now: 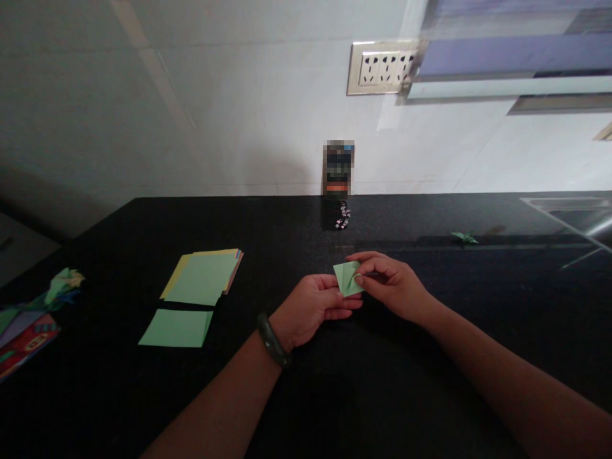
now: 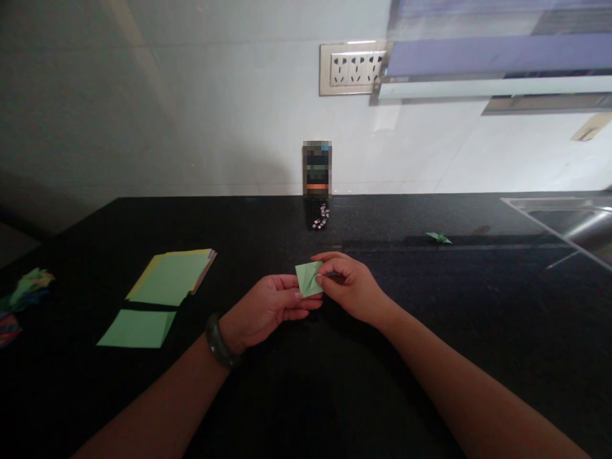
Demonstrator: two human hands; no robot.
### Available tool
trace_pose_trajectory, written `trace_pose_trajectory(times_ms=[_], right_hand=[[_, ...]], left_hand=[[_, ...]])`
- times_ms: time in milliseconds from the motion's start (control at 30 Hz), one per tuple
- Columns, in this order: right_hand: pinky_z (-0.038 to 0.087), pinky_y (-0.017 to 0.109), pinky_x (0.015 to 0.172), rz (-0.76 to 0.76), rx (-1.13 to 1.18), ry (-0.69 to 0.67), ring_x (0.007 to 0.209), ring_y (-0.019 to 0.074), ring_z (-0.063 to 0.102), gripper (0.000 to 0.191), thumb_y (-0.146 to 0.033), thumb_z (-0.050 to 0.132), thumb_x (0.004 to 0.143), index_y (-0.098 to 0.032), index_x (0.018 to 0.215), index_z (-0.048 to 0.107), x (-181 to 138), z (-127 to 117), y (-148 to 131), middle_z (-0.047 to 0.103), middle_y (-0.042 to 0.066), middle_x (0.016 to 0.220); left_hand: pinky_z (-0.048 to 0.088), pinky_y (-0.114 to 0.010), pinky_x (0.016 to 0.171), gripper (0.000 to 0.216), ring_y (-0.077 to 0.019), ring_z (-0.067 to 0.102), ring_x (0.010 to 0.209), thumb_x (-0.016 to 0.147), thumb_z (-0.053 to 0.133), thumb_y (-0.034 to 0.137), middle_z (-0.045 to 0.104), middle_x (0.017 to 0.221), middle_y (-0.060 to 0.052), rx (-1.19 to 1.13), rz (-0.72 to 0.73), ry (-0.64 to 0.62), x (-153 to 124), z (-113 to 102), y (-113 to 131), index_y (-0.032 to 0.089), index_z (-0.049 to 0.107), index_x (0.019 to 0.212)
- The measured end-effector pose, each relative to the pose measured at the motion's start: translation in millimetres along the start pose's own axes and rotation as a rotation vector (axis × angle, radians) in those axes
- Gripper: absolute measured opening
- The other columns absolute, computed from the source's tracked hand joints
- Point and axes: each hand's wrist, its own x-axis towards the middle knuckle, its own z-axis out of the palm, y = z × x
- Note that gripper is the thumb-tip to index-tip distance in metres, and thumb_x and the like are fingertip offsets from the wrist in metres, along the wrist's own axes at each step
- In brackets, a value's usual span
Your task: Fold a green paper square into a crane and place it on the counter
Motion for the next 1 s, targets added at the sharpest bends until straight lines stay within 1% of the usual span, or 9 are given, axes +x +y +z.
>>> trace_pose_trajectory(times_ms=[233, 667, 800, 933, 1000], right_hand=[[0.047, 0.033, 0.078, 0.007, -0.033, 0.008, 0.088, 0.0174, 0.061, 0.008, -0.019, 0.055, 0.077, -0.017, 0.071, 0.061, 0.2, 0.9, 1.5, 0.061, 0.009, 0.103], [0.048, 0.031, 0.075, -0.024, -0.171, 0.037, 0.083, 0.0157, 0.061, 0.01, -0.016, 0.053, 0.077, -0.018, 0.069, 0.06, 0.0, 4.3, 1.6, 0.061, 0.007, 0.097], [0.048, 0.031, 0.075, -0.045, -0.197, 0.037, 0.083, 0.0161, 0.061, 0.011, -0.016, 0.053, 0.077, -0.018, 0.069, 0.06, 0.0, 4.6, 1.5, 0.062, 0.007, 0.097], [0.047, 0.031, 0.074, -0.052, -0.199, 0.036, 0.083, 0.016, 0.061, 0.011, -0.015, 0.053, 0.077, -0.018, 0.069, 0.06, -0.2, 5.9, -0.2, 0.062, 0.007, 0.096], [0.047, 0.031, 0.075, -0.048, -0.187, 0.03, 0.085, 0.0163, 0.061, 0.011, -0.015, 0.053, 0.077, -0.018, 0.069, 0.06, -0.2, 6.5, -1.4, 0.062, 0.007, 0.097]], left_hand=[[0.048, -0.018, 0.065, 0.019, -0.0127, 0.065, 0.079, 0.071, 0.061, 0.013, 0.069, 0.086, -0.007, 0.054, 0.018, 0.015, 0.7, 2.4, -1.6, 0.013, 0.067, 0.089], [0.047, -0.02, 0.065, 0.019, -0.0135, 0.065, 0.077, 0.071, 0.058, 0.011, 0.068, 0.087, -0.008, 0.075, 0.004, 0.06, 1.5, 6.3, -1.9, 0.012, 0.067, 0.088], [0.047, -0.021, 0.064, 0.017, -0.0148, 0.065, 0.078, 0.071, 0.06, 0.014, 0.068, 0.086, -0.009, 0.065, 0.011, 0.049, 3.4, 4.8, -4.7, 0.012, 0.066, 0.087], [0.047, -0.02, 0.06, 0.017, -0.0135, 0.065, 0.071, 0.072, 0.064, 0.02, 0.068, 0.079, -0.008, 0.084, 0.042, 0.125, 4.8, 6.4, -7.7, 0.011, 0.065, 0.085], [0.046, -0.019, 0.058, 0.017, -0.0119, 0.064, 0.067, 0.07, 0.066, 0.019, 0.068, 0.076, -0.007, 0.09, 0.065, 0.161, 4.9, 8.2, -8.3, 0.011, 0.065, 0.085]])
